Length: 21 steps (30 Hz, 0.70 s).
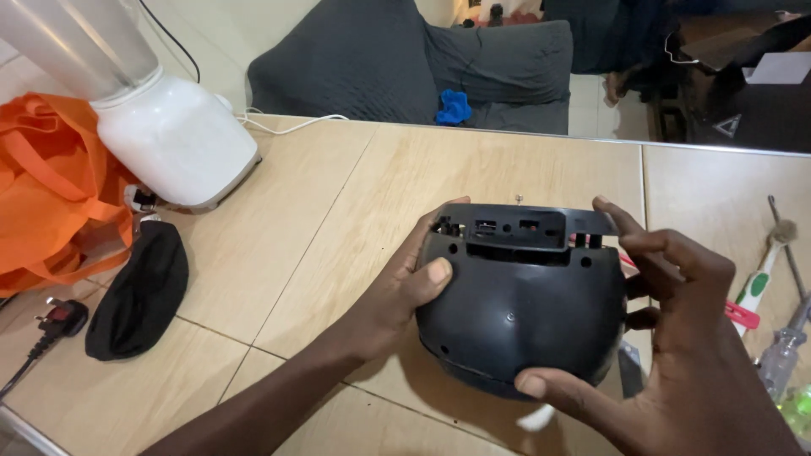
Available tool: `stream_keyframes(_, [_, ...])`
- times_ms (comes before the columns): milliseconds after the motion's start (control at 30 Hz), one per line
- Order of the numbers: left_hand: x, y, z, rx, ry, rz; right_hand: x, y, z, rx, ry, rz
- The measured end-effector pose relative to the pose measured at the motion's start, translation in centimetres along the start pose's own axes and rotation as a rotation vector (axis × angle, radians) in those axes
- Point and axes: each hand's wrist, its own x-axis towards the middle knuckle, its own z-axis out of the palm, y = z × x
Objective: Repairing a small electronic device by aligning and assembling its plastic housing
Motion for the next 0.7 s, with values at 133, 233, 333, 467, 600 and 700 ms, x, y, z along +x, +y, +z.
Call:
stream_keyframes(133, [-0.3,0.3,0.2,0.007,0.015,-0.013,-0.3,0.7,0.1,0.008,0.021,-0.204])
stream_keyframes(233, [-0.9,1.2,0.9,0.009,-0.005,0.035,-0.8,0.7,-0.2,0.059,0.034,-0.317])
stream_keyframes(333, [-0.9,0.9,0.7,0.079,-0.018,0.168,-1.0,1.4,0.0,0.129,0.033,-0.346])
stream_keyframes(467, [-0.9,0.9,0.4,0.174,0.005,0.229,-0.2,1.1,0.1,0.155,0.021,-0.255])
stream_keyframes(600, [-1.2,1.0,0.4,0.166,0.008,0.216,0.1,1.8,0.4,0.210,0.020,-0.269])
stream_keyframes(700, [-1.1,0.6,0.2,0.148,-0.010,0.240,0.1,2.2,0.5,0.224,0.013,-0.307])
